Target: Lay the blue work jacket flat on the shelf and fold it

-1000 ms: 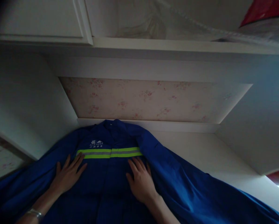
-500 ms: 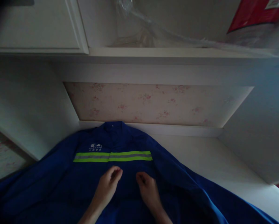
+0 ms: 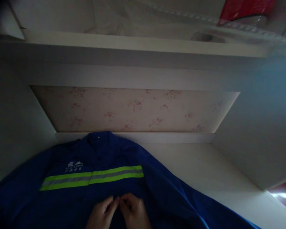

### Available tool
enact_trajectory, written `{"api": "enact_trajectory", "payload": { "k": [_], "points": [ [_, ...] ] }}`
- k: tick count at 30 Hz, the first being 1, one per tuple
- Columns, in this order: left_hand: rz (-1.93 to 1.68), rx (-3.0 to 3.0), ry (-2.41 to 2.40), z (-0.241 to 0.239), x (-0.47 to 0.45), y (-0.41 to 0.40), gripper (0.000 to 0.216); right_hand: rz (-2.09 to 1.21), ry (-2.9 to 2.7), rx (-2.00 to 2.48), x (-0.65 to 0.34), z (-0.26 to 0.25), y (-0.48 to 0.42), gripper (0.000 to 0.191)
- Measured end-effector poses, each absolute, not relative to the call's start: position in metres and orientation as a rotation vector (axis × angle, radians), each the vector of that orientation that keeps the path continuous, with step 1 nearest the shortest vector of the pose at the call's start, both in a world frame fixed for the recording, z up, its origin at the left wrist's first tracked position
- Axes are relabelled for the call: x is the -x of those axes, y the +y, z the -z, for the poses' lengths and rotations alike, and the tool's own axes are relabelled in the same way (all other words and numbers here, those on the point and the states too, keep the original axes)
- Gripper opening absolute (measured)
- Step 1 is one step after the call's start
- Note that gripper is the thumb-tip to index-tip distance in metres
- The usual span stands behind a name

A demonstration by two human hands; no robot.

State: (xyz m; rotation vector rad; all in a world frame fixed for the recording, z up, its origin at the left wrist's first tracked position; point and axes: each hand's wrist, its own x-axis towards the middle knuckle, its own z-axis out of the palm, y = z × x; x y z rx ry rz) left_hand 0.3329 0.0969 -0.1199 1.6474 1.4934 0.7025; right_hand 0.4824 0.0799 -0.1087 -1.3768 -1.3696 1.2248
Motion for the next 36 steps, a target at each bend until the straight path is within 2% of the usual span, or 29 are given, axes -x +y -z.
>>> {"api": "enact_trajectory", "payload": {
  "k": [7, 13, 22, 28, 36],
  "points": [
    [-0.648, -1.727, 1.502, 0.130, -0.330, 0.095, 0.045, -1.258, -1.318, 1.343, -0.483, 0.110, 0.080, 0.036],
    [-0.603, -1.733, 1.529, 0.116, -0.333, 0.090, 0.044, -1.263, -1.337, 1.346, -0.483, 0.099, 0.076, 0.030],
    [-0.592, -1.795, 1.479, 0.105, -0.333, 0.086, 0.045, -1.270, -1.339, 1.380, -0.486, 0.105, 0.073, 0.037],
    [-0.576, -1.813, 1.477, 0.105, -0.333, 0.085, 0.043, -1.284, -1.325, 1.340, -0.485, 0.102, 0.071, 0.028],
    [-0.572, -1.842, 1.486, 0.101, -0.334, 0.083, 0.040, -1.292, -1.334, 1.353, -0.485, 0.102, 0.073, 0.030]
  ]
}}
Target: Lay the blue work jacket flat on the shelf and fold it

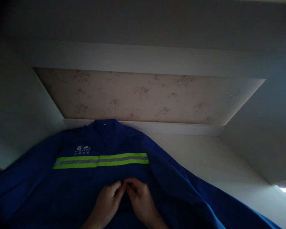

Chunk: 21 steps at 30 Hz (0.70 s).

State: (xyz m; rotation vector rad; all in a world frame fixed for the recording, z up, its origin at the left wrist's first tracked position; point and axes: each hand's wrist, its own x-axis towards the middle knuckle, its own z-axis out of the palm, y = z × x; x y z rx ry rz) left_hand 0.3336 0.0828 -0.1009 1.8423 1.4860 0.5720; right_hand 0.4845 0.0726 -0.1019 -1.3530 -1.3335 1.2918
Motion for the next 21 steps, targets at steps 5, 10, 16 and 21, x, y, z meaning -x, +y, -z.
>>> {"api": "enact_trajectory", "payload": {
  "k": [5, 10, 16, 21],
  "points": [
    [-0.565, -1.852, 1.494, 0.0999, -0.3338, 0.0826, 0.039, -1.303, -1.324, 1.334, -0.4846, 0.1070, 0.0729, 0.029],
    [-0.554, -1.870, 1.495, 0.1008, -0.3330, 0.0818, 0.038, -1.309, -1.326, 1.337, -0.4856, 0.1062, 0.0718, 0.028],
    [-0.546, -1.874, 1.488, 0.0987, -0.3332, 0.0812, 0.038, -1.295, -1.339, 1.365, -0.4857, 0.1048, 0.0717, 0.027],
    [-0.539, -1.881, 1.498, 0.0992, -0.3334, 0.0820, 0.038, -1.300, -1.336, 1.353, -0.4855, 0.1036, 0.0727, 0.027]
  ]
}}
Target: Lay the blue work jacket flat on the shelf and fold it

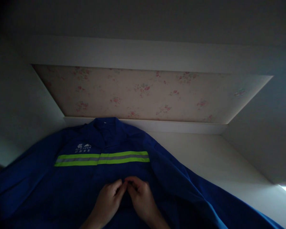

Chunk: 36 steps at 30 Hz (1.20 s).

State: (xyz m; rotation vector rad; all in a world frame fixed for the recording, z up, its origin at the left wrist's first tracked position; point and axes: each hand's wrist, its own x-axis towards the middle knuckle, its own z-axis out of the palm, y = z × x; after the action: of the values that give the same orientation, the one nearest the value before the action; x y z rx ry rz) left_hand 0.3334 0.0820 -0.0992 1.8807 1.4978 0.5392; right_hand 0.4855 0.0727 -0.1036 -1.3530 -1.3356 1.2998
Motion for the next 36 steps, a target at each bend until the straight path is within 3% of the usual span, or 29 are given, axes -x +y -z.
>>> {"api": "enact_trajectory", "payload": {
  "k": [36],
  "points": [
    [-0.522, -1.920, 1.513, 0.0957, -0.3329, 0.0778, 0.037, -1.302, -1.368, 1.365, -0.4873, 0.1038, 0.0707, 0.029]
  ]
}}
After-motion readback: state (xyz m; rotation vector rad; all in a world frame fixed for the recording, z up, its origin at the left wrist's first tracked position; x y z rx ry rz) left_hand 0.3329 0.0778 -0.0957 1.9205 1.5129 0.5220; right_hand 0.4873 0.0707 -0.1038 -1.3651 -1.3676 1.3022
